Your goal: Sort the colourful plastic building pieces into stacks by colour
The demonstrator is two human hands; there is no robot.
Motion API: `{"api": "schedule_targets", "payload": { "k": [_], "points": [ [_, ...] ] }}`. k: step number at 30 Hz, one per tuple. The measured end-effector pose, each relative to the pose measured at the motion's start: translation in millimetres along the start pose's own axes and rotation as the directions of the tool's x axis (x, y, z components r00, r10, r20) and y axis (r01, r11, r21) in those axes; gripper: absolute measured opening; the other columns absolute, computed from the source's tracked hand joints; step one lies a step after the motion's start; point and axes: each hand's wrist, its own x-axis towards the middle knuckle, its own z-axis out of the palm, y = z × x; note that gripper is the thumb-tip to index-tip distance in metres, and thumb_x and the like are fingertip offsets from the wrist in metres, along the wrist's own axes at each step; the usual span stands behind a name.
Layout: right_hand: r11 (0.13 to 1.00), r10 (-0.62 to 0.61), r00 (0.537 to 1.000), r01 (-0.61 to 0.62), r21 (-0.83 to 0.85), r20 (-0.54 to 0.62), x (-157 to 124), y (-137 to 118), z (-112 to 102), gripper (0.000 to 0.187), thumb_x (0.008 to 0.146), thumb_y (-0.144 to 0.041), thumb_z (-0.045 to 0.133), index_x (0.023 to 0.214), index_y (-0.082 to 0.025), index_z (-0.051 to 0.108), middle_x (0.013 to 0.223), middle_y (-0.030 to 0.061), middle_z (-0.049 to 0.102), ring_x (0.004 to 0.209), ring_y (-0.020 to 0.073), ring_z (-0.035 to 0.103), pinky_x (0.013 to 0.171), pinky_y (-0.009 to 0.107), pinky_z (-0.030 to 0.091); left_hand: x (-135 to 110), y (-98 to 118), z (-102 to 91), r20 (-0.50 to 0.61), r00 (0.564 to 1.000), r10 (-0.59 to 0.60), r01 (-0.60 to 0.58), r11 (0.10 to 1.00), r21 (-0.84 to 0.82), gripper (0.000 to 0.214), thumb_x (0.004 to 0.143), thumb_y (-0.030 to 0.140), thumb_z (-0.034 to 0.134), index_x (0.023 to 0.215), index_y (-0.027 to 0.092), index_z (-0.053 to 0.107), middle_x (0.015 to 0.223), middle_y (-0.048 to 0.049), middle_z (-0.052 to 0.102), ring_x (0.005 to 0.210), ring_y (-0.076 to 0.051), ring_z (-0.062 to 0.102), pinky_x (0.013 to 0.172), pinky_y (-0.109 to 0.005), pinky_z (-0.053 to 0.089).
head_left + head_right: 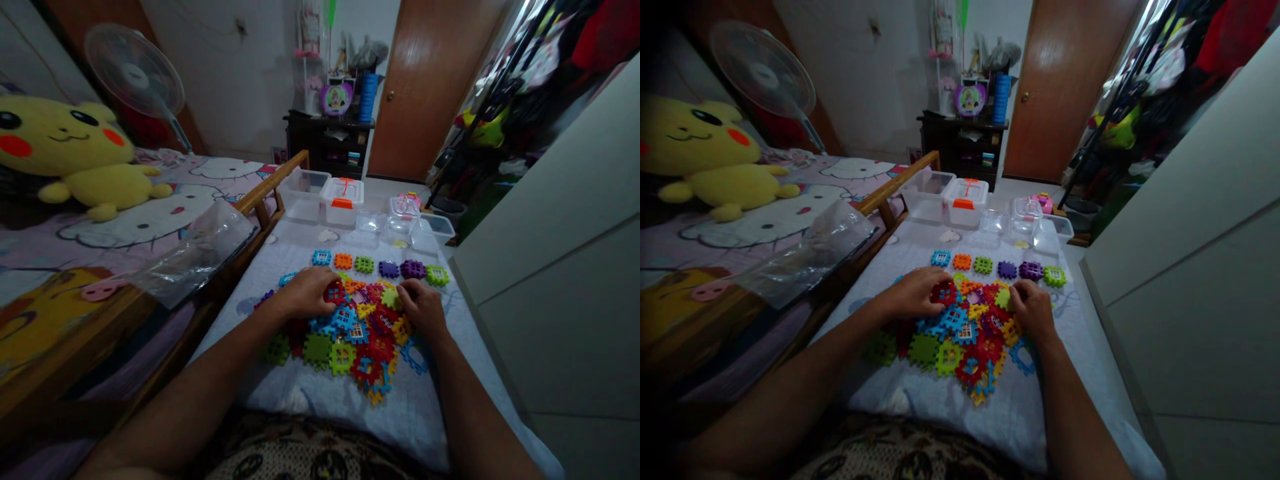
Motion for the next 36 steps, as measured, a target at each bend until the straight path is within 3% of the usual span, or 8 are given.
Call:
{"api": "schedule_targets", "payload": {
  "k": [3, 6, 10, 13, 19, 24, 36],
  "points": [
    [1.000, -0.001, 1.000, 0.001, -0.003, -0.001, 0, 2, 0, 0.023, 0.086, -0.036, 0.053, 0.076, -0.018, 0.064, 0.069, 0.0033, 0.064, 0.062, 0.0169, 0.059, 0.061, 0.028, 0.043, -1, -22, -14.0, -0.134, 0.989, -0.063, 0.060, 0.998, -0.026, 0.045, 0.073, 0.027, 0.067, 0.116, 0.020, 0.061, 0.112, -0.0078, 0.064, 0.103, -0.024, 0.060, 0.092, -0.035, 0.046],
    [1.000, -0.007, 1.000, 0.007, -0.007, 0.006, -1, 3, 0, 0.024, 0.086, -0.037, 0.053, 0.076, -0.018, 0.064, 0.069, 0.0035, 0.065, 0.062, 0.0171, 0.059, 0.061, 0.028, 0.043, 2, -59, -26.0, -0.229, 0.966, -0.123, 0.122, 0.992, -0.016, 0.044, 0.072, 0.027, 0.067, 0.115, 0.017, 0.062, 0.111, -0.0090, 0.064, 0.100, -0.024, 0.061, 0.090, -0.035, 0.048],
    [1.000, 0.006, 1.000, -0.006, -0.007, 0.011, -1, 3, 0, 0.025, 0.086, -0.037, 0.053, 0.075, -0.018, 0.064, 0.067, 0.0030, 0.064, 0.060, 0.0170, 0.059, 0.060, 0.028, 0.043, 16, -107, -23.4, -0.158, 0.959, -0.235, 0.244, 0.969, 0.043, 0.044, 0.069, 0.028, 0.065, 0.111, 0.014, 0.065, 0.106, -0.0102, 0.065, 0.097, -0.025, 0.062, 0.088, -0.033, 0.048],
    [1.000, 0.018, 1.000, -0.018, -0.001, 0.019, -1, 3, 0, 0.026, 0.087, -0.038, 0.052, 0.075, -0.019, 0.064, 0.066, 0.0030, 0.064, 0.059, 0.0172, 0.059, 0.059, 0.029, 0.043, 30, -127, -10.1, -0.074, 0.961, -0.265, 0.269, 0.962, 0.043, 0.043, 0.065, 0.023, 0.064, 0.107, 0.014, 0.068, 0.108, -0.0112, 0.066, 0.098, -0.026, 0.062, 0.086, -0.032, 0.048],
    [1.000, 0.022, 1.000, -0.022, -0.001, 0.022, -2, 4, -1, 0.026, 0.087, -0.040, 0.052, 0.077, -0.020, 0.064, 0.068, 0.0039, 0.066, 0.060, 0.0185, 0.060, 0.059, 0.030, 0.045, 46, -135, 8.6, 0.001, 0.959, -0.282, 0.282, 0.959, 0.006, 0.041, 0.059, 0.020, 0.066, 0.099, 0.017, 0.070, 0.103, -0.0084, 0.069, 0.093, -0.026, 0.064, 0.081, -0.030, 0.049],
    [0.999, 0.032, 0.999, -0.032, -0.001, 0.027, -2, 2, -3, 0.026, 0.087, -0.040, 0.052, 0.077, -0.020, 0.065, 0.069, 0.0033, 0.066, 0.060, 0.0182, 0.060, 0.060, 0.030, 0.045, 42, -137, 6.4, 0.006, 0.955, -0.296, 0.296, 0.955, -0.017, 0.053, 0.056, 0.022, 0.067, 0.109, 0.015, 0.067, 0.113, -0.0104, 0.067, 0.106, -0.029, 0.061, 0.091, -0.031, 0.047],
    [1.000, 0.013, 0.999, -0.012, -0.021, 0.030, -2, 2, -3, 0.027, 0.087, -0.040, 0.052, 0.075, -0.020, 0.064, 0.066, 0.0026, 0.064, 0.058, 0.0176, 0.058, 0.058, 0.030, 0.043, 44, -143, 2.3, 0.043, 0.960, -0.277, 0.278, 0.960, -0.019, 0.038, 0.056, 0.017, 0.062, 0.094, 0.015, 0.069, 0.098, -0.0062, 0.069, 0.091, -0.025, 0.062, 0.082, -0.030, 0.048]
  ]
}}
